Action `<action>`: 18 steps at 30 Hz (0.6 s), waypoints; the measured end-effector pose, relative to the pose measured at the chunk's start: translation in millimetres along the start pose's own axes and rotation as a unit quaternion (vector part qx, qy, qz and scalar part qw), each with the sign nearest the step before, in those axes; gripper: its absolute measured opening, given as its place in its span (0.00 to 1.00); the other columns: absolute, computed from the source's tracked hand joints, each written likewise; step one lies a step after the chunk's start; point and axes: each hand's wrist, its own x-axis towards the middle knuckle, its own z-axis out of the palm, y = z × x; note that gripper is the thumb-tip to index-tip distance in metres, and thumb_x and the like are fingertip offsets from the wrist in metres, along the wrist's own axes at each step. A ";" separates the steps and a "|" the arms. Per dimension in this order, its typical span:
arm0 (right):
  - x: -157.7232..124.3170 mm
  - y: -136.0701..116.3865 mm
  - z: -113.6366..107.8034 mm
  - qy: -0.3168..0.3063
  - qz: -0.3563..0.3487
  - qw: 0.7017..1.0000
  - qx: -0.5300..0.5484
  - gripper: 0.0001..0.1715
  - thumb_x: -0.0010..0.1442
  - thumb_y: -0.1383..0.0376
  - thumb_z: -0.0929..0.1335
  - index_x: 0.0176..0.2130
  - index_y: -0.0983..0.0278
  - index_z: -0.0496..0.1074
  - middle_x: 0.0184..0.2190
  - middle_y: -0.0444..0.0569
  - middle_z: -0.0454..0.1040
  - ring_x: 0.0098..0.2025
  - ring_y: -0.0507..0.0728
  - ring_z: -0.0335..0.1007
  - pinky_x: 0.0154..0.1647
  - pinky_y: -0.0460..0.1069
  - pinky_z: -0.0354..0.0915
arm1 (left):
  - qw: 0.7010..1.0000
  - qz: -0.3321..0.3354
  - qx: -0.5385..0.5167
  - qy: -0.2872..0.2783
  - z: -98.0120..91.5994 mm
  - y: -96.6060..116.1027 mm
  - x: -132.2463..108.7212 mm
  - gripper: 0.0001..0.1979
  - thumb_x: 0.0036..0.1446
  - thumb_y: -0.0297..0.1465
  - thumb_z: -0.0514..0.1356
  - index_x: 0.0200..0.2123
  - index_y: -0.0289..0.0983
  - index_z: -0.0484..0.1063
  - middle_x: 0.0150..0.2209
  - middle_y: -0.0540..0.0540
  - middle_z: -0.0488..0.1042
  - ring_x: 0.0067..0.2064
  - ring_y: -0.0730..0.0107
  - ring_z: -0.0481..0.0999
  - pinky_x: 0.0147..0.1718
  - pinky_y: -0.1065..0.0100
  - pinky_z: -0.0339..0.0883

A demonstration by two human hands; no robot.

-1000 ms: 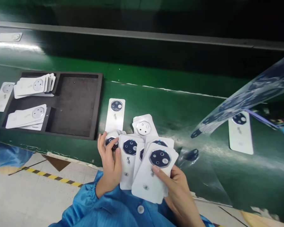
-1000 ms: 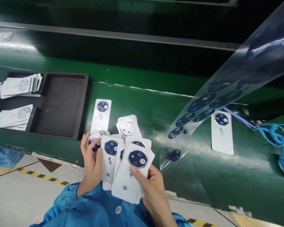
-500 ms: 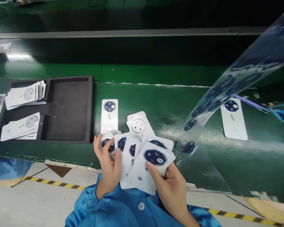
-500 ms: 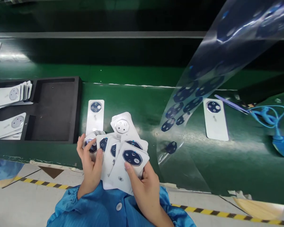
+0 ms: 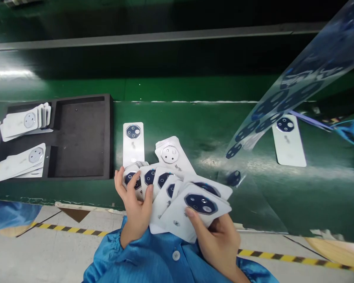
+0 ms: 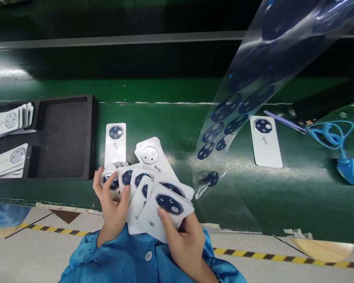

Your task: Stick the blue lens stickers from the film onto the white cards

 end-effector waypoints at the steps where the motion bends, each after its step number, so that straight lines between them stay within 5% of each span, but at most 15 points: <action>1: 4.1 0.6 -2.6 -0.008 0.042 0.998 0.047 0.22 0.51 0.54 0.80 0.44 0.61 0.80 0.39 0.51 0.83 0.39 0.64 0.80 0.38 0.54 0.77 | 1.000 0.002 -0.001 0.001 0.2 -0.3 0.1 0.19 0.65 0.34 0.62 0.58 0.46 0.68 0.71 0.42 0.47 0.74 0.46 0.42 0.69 0.45 0.48; 5: 20.0 3.9 -8.7 -0.058 0.206 0.957 0.195 0.24 0.44 0.52 0.82 0.37 0.62 0.78 0.33 0.50 0.83 0.29 0.60 0.78 0.31 0.53 0.77 | 1.000 0.003 -0.004 0.002 0.4 -0.7 -0.1 0.19 0.65 0.34 0.62 0.58 0.46 0.68 0.71 0.42 0.47 0.74 0.45 0.44 0.69 0.44 0.47; 7: 22.5 3.0 -5.9 -0.093 0.228 0.949 0.199 0.25 0.45 0.51 0.82 0.37 0.63 0.78 0.34 0.52 0.83 0.31 0.61 0.79 0.32 0.54 0.77 | 1.000 -0.005 -0.006 -0.001 0.3 -0.4 -0.3 0.19 0.65 0.35 0.62 0.58 0.46 0.68 0.71 0.42 0.47 0.74 0.45 0.43 0.69 0.44 0.47; 12: 18.2 -9.4 6.6 -0.160 0.132 0.972 0.106 0.28 0.55 0.49 0.77 0.48 0.63 0.78 0.45 0.55 0.82 0.44 0.65 0.79 0.42 0.55 0.77 | 1.000 -0.006 -0.012 -0.002 -0.8 -0.2 -0.6 0.19 0.65 0.36 0.63 0.58 0.47 0.69 0.72 0.43 0.47 0.74 0.45 0.43 0.69 0.45 0.49; 18: 23.1 -17.3 8.3 -0.113 0.092 0.989 0.037 0.30 0.55 0.47 0.77 0.49 0.63 0.77 0.45 0.56 0.82 0.48 0.69 0.78 0.45 0.58 0.76 | 1.000 -0.004 -0.022 -0.019 -4.2 -2.9 -2.1 0.17 0.72 0.32 0.51 0.58 0.51 0.73 0.73 0.50 0.46 0.75 0.50 0.42 0.71 0.47 0.45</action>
